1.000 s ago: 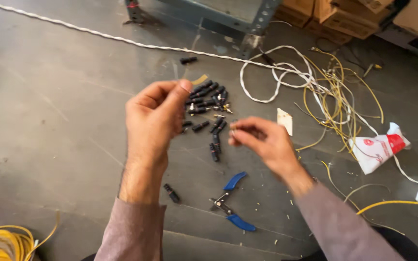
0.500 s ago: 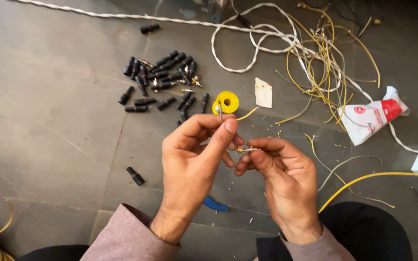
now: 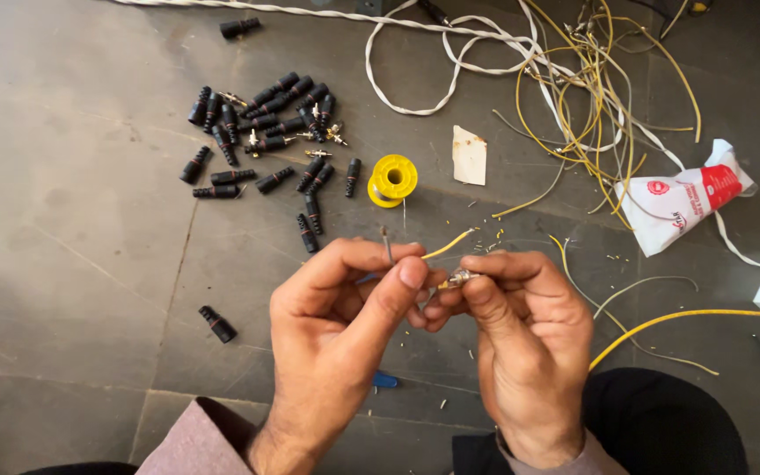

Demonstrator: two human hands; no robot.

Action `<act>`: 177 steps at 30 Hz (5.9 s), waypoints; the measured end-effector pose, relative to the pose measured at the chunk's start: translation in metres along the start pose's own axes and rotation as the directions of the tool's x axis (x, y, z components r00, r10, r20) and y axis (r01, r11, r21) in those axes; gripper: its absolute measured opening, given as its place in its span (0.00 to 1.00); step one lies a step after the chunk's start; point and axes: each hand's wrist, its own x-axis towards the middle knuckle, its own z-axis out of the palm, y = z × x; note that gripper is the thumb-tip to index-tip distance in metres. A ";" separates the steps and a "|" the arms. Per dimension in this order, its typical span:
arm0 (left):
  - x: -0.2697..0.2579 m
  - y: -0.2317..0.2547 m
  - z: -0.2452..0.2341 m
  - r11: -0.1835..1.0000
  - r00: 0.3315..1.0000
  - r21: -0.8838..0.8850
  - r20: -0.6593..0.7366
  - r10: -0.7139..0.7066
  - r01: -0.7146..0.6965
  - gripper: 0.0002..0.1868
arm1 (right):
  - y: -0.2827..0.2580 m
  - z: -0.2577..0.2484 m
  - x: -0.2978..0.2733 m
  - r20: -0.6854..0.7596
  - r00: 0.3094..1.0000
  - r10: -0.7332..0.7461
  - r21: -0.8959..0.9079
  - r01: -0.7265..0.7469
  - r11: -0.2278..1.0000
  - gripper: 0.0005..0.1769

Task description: The person strips the insulation from a yellow wire, twists the exposed strands, and then solders a small black connector onto the wire end using a soldering iron and solder wire.

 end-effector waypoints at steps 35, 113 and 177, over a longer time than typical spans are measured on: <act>0.016 0.029 -0.015 0.916 0.961 0.315 0.038 -0.273 0.247 0.06 | -0.014 -0.033 0.014 0.067 0.975 0.211 -0.003 -0.212 0.977 0.09; 0.014 0.044 -0.019 0.921 0.867 -0.001 0.340 -0.365 0.388 0.09 | -0.009 -0.030 0.001 0.170 0.926 0.338 0.203 -0.368 0.907 0.06; 0.004 0.023 -0.032 0.982 0.959 0.124 0.229 -0.167 0.141 0.09 | -0.047 -0.072 0.024 -0.123 0.979 0.160 0.238 -0.128 0.963 0.12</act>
